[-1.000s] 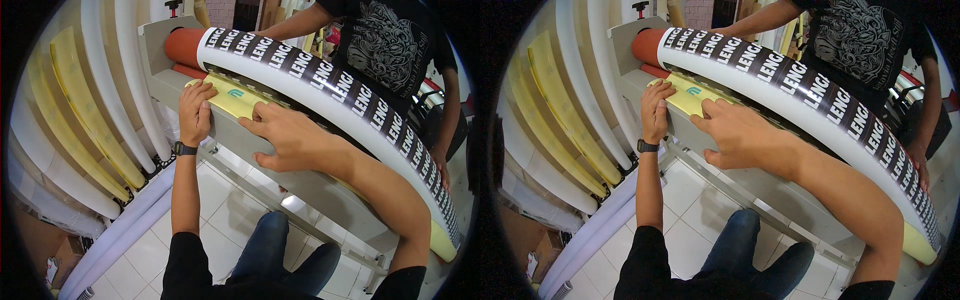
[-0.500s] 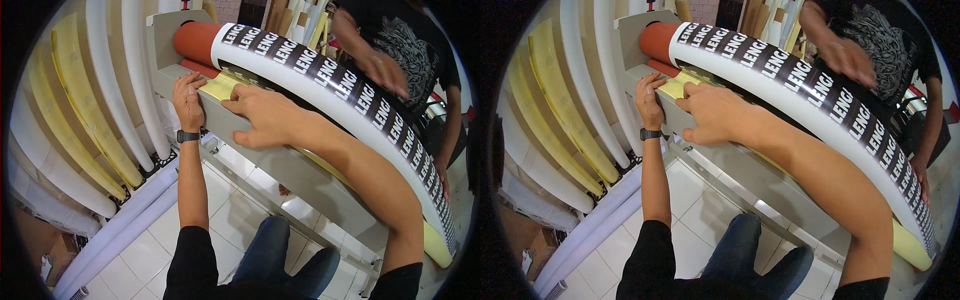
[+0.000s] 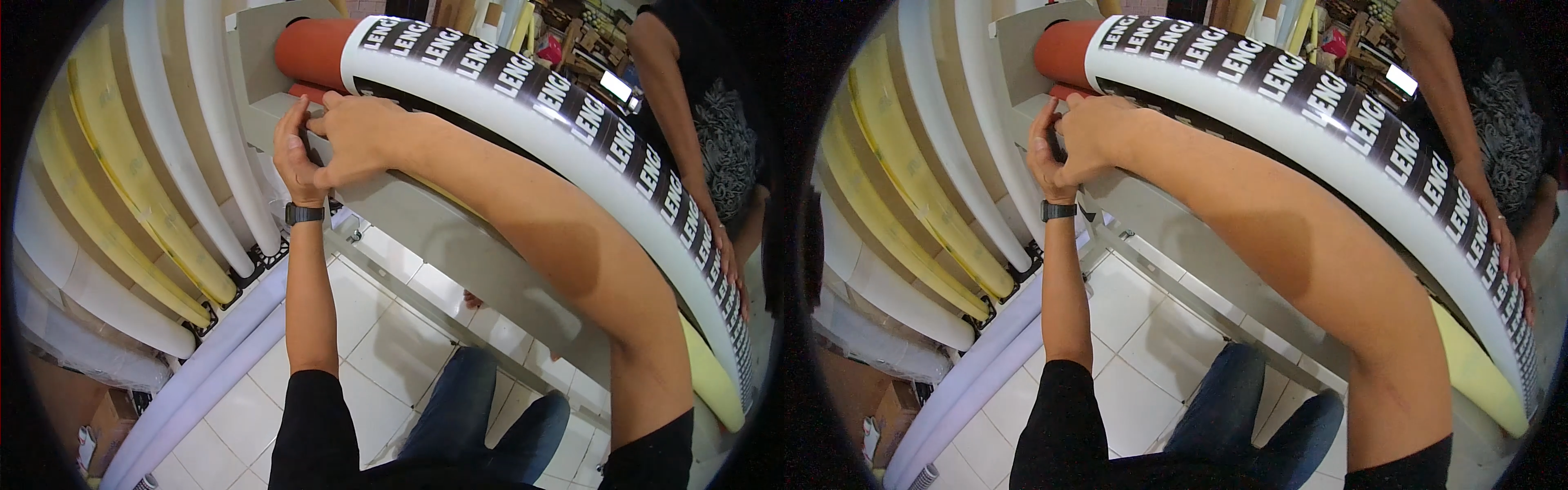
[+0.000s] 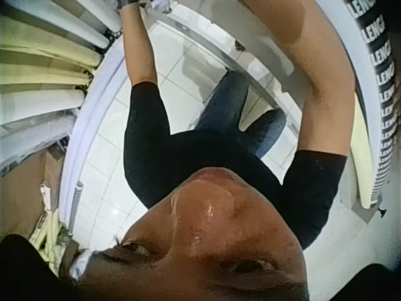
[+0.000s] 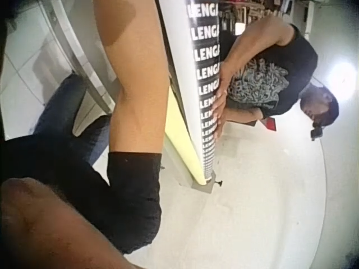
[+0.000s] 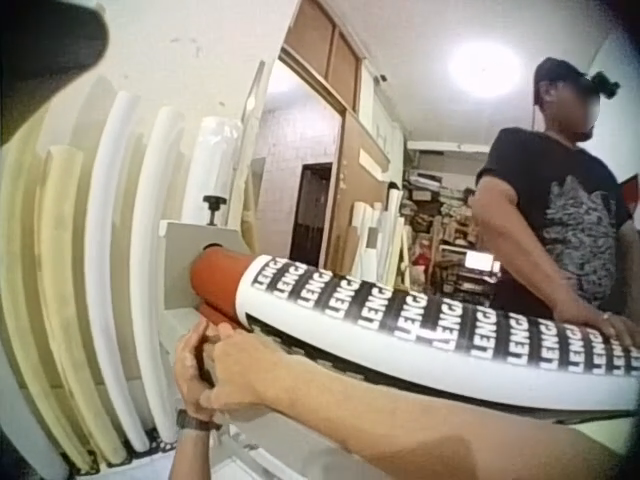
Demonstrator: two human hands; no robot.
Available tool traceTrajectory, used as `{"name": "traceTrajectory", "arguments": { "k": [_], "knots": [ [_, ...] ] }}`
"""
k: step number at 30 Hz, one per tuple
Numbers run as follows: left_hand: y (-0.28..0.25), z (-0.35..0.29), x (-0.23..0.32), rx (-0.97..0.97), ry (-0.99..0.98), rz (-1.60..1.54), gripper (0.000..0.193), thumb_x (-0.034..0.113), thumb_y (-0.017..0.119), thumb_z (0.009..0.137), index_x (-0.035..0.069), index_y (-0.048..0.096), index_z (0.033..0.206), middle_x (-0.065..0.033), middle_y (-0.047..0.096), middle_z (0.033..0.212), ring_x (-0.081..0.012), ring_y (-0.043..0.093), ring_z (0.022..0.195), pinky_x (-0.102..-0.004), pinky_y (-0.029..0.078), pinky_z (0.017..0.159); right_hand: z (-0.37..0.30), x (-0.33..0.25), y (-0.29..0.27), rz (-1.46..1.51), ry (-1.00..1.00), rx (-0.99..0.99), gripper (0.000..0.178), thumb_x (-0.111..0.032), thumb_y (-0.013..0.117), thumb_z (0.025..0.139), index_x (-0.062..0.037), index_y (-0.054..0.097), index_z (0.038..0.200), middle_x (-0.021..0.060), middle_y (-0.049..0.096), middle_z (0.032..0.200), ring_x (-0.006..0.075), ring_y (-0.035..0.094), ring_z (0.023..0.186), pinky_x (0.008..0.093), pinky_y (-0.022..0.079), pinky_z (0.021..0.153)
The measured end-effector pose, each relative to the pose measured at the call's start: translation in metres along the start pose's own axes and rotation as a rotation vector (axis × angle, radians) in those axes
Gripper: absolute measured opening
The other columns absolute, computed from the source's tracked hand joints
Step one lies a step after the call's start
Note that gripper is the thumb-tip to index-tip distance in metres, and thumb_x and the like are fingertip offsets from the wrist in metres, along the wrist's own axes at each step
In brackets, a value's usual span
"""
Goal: Collaborating to feed and adjust printed media into a wide-format laminating machine.
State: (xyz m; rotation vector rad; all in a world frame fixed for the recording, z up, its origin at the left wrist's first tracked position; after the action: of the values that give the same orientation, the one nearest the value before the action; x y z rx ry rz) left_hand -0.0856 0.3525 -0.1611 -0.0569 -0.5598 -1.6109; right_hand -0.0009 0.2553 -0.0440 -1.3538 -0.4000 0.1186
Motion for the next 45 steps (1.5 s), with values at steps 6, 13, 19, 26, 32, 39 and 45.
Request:
{"name": "traceTrajectory", "arguments": {
  "k": [6, 13, 19, 26, 32, 39, 45],
  "knots": [
    [-0.009, -0.002, -0.013, -0.067, 0.197, 0.148, 0.049, 0.035, 0.034, 0.096, 0.0, 0.067, 0.105, -0.0159, 0.065, 0.115, -0.0327, 0.059, 0.107, -0.0463, 0.032, 0.108, -0.033, 0.005, 0.005, 0.141, -0.115, 0.159, 0.064, -0.04, 0.066, 0.072, 0.0065, 0.055, 0.114, 0.0204, 0.058, 0.108, 0.0364, 0.056, 0.109, 0.0427, 0.047, 0.092],
    [-0.007, 0.002, -0.003, -0.145, 0.259, 0.286, 0.036, 0.026, 0.044, 0.092, 0.0, 0.068, 0.097, -0.0169, 0.065, 0.114, -0.0338, 0.057, 0.11, -0.0457, 0.036, 0.105, -0.139, 0.006, -0.011, -0.034, -0.114, 0.186, 0.044, -0.027, 0.067, 0.074, 0.0034, 0.058, 0.103, 0.016, 0.057, 0.101, 0.0301, 0.057, 0.1, 0.0389, 0.049, 0.085],
    [-0.004, 0.006, -0.004, -0.142, 0.263, 0.275, 0.036, 0.024, 0.043, 0.094, -0.002, 0.067, 0.099, -0.019, 0.064, 0.115, -0.0338, 0.057, 0.11, -0.043, 0.038, 0.102, -0.293, 0.008, -0.054, -0.052, 0.013, 0.125, 0.047, -0.022, 0.069, 0.072, 0.0014, 0.058, 0.111, 0.0108, 0.057, 0.103, 0.0245, 0.055, 0.1, 0.0346, 0.045, 0.085],
    [0.002, -0.007, 0.008, -0.304, 0.143, 0.322, 0.041, 0.028, 0.044, 0.1, -0.002, 0.061, 0.122, -0.0221, 0.05, 0.137, -0.0344, 0.044, 0.129, -0.0422, 0.034, 0.106, -0.485, -0.001, -0.07, -0.262, 0.357, 0.105, 0.052, -0.024, 0.072, 0.071, -0.0021, 0.059, 0.116, 0.0084, 0.057, 0.106, 0.022, 0.055, 0.104, 0.0364, 0.044, 0.092],
    [0.049, -0.036, 0.183, -0.638, 0.745, 0.411, 0.037, 0.026, 0.053, 0.093, 0.002, 0.065, 0.118, -0.019, 0.057, 0.125, -0.0352, 0.049, 0.118, -0.0518, 0.036, 0.101, -0.578, -0.025, -0.07, -0.376, 0.652, 0.136, 0.061, -0.025, 0.071, 0.071, -0.012, 0.054, 0.128, 0.0083, 0.054, 0.129, 0.0242, 0.05, 0.123, 0.0459, 0.036, 0.107],
    [0.162, -0.067, 0.324, -1.415, 0.791, -0.132, 0.039, 0.034, 0.072, 0.081, 0.006, 0.068, 0.108, -0.0083, 0.063, 0.106, -0.0267, 0.057, 0.089, -0.0385, 0.044, 0.077, -0.594, -0.026, -0.056, -0.303, 0.687, 0.19, 0.068, -0.026, 0.072, 0.073, -0.0124, 0.048, 0.136, 0.0067, 0.049, 0.138, 0.0239, 0.044, 0.131, 0.0479, 0.031, 0.112],
    [0.198, -0.074, 0.357, -1.639, 0.909, -0.349, 0.065, 0.047, 0.078, 0.069, 0.008, 0.065, 0.119, -0.0072, 0.06, 0.113, -0.0227, 0.054, 0.084, -0.0335, 0.045, 0.074, -0.597, -0.02, -0.046, -0.247, 0.675, 0.225, 0.068, -0.027, 0.071, 0.075, -0.0117, 0.047, 0.136, 0.0065, 0.051, 0.137, 0.023, 0.045, 0.13, 0.0466, 0.033, 0.112]
  ]
}}
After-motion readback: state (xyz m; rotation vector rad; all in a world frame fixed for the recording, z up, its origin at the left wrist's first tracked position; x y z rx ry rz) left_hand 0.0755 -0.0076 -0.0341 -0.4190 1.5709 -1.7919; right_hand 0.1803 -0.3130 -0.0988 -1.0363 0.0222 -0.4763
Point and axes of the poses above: each hand's wrist, its own z-axis towards the middle knuckle, its own y-axis out of the palm, x = y × z, the point moved 1 cm from there along z, towards the middle knuckle
